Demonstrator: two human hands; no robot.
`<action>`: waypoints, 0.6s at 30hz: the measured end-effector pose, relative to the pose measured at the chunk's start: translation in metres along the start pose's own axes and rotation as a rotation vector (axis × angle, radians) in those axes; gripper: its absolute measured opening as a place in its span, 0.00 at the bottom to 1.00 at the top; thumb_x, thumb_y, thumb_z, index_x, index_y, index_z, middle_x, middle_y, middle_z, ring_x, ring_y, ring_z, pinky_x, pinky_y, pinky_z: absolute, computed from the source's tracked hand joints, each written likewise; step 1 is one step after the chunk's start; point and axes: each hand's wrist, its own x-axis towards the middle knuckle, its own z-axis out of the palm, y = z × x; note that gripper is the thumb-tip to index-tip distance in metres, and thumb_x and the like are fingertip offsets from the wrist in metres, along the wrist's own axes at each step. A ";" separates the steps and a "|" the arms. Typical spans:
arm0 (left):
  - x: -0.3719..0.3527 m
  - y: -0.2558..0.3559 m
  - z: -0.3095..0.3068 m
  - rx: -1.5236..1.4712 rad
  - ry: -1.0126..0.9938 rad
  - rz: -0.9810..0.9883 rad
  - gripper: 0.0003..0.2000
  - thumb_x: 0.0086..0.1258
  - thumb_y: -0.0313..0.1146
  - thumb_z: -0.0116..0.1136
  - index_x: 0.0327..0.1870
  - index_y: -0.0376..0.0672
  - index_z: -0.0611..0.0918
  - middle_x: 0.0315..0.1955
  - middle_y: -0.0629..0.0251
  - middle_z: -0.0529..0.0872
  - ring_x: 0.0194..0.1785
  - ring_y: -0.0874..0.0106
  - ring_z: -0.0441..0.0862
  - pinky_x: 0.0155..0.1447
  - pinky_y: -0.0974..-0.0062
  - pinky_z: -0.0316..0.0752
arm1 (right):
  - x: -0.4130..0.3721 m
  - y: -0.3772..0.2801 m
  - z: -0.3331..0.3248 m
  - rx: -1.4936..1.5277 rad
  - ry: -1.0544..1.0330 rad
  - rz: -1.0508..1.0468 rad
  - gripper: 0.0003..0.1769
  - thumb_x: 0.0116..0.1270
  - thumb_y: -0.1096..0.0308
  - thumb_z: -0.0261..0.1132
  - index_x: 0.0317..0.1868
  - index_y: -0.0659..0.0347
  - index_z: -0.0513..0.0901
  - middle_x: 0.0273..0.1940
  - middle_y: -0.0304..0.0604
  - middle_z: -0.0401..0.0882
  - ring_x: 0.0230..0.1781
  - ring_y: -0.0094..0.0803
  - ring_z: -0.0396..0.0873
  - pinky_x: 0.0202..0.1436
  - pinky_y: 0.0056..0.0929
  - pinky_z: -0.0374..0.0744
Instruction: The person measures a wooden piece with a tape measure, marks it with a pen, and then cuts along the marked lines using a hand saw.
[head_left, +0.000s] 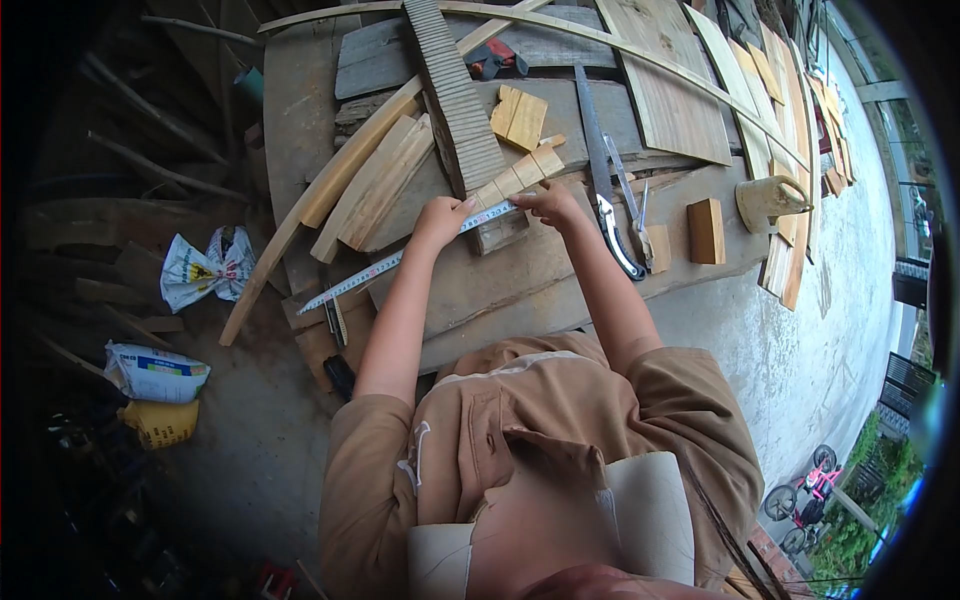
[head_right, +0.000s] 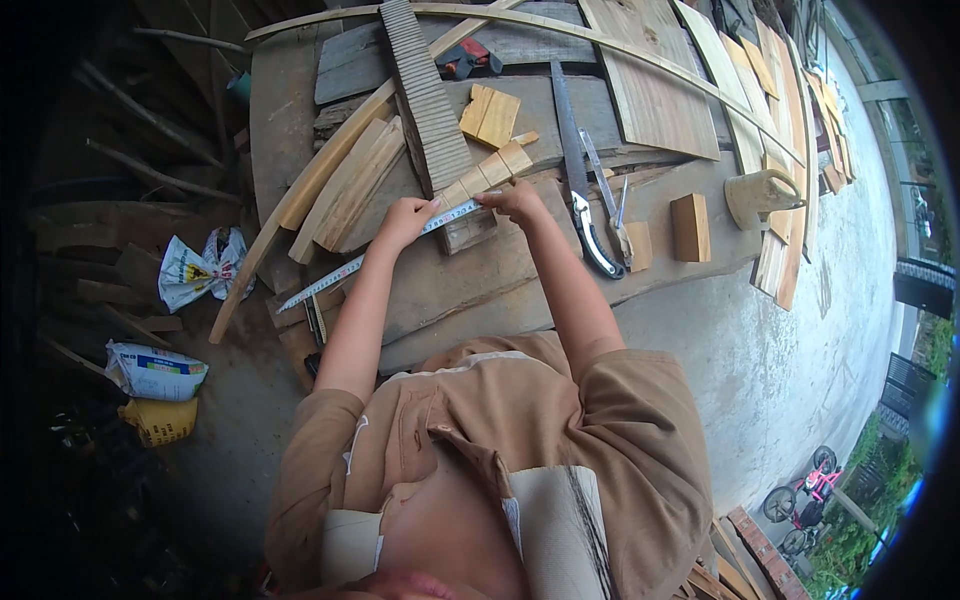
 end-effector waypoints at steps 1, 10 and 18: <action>0.000 0.000 0.000 -0.013 0.010 0.010 0.20 0.61 0.48 0.50 0.29 0.35 0.81 0.21 0.50 0.79 0.28 0.58 0.78 0.35 0.67 0.70 | -0.001 -0.001 0.001 -0.001 0.000 0.000 0.58 0.35 0.61 0.78 0.61 0.78 0.51 0.28 0.46 0.80 0.25 0.26 0.72 0.26 0.21 0.70; -0.002 -0.001 0.004 0.005 0.039 -0.037 0.17 0.60 0.46 0.52 0.38 0.41 0.81 0.32 0.54 0.82 0.39 0.59 0.79 0.43 0.66 0.72 | -0.006 -0.009 0.004 -0.007 -0.026 -0.034 0.26 0.39 0.62 0.76 0.38 0.62 0.74 0.25 0.39 0.79 0.20 0.21 0.67 0.19 0.18 0.64; -0.001 0.004 0.009 0.029 0.066 -0.021 0.19 0.58 0.46 0.56 0.39 0.38 0.80 0.33 0.52 0.82 0.39 0.60 0.80 0.44 0.69 0.72 | -0.002 -0.005 0.002 -0.018 -0.006 -0.004 0.35 0.36 0.57 0.76 0.44 0.65 0.74 0.29 0.40 0.80 0.31 0.27 0.71 0.38 0.33 0.69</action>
